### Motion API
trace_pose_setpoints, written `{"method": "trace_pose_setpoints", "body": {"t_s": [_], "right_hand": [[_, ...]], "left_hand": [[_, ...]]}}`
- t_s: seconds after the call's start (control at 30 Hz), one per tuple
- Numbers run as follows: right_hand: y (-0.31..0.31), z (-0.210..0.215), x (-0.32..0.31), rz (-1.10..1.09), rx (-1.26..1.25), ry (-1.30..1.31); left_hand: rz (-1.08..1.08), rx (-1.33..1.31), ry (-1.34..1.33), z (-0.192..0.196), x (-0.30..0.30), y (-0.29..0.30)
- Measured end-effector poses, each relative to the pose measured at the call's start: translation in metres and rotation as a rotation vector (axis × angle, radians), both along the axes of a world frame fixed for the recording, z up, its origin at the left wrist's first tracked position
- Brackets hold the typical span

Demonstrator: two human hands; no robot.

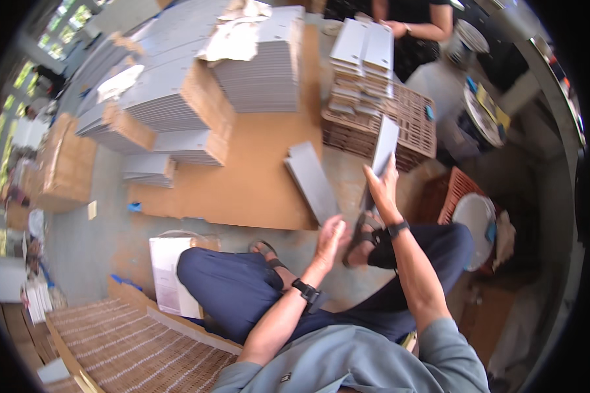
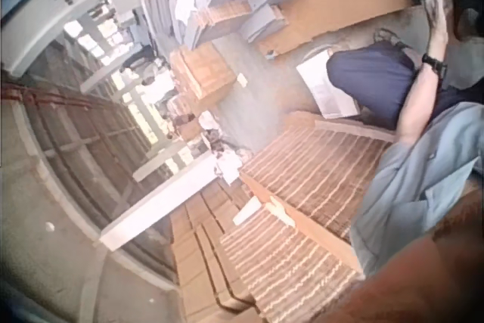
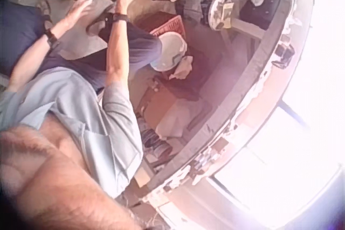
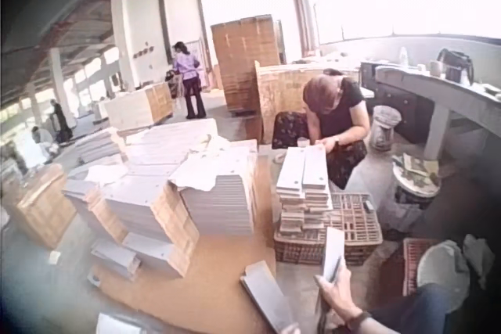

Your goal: Inspecting and stacking wooden furniture panels in a workshop.

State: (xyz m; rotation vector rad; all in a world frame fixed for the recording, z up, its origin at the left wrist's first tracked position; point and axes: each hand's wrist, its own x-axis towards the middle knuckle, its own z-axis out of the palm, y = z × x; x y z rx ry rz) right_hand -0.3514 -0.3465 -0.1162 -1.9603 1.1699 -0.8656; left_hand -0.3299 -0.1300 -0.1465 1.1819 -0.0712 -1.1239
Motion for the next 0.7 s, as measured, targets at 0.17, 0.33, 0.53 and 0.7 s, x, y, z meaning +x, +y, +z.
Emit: {"method": "trace_pose_setpoints", "body": {"t_s": [0.17,0.33,0.53,0.7], "right_hand": [[-0.077,-0.024,-0.016,-0.238,-0.185,0.177],[-0.113,-0.037,-0.041,-0.166,0.119,0.679],[-0.097,-0.043,-0.032,-0.076,0.137,0.694],[-0.030,-0.049,0.004,0.094,0.054,0.298]], "left_hand": [[0.139,0.115,-0.058,-0.033,-0.001,0.012],[0.199,0.153,-0.122,-0.047,0.004,0.020],[0.265,0.247,-0.190,-0.065,0.005,0.023],[0.345,0.348,-0.421,-0.094,0.024,0.005]]}}
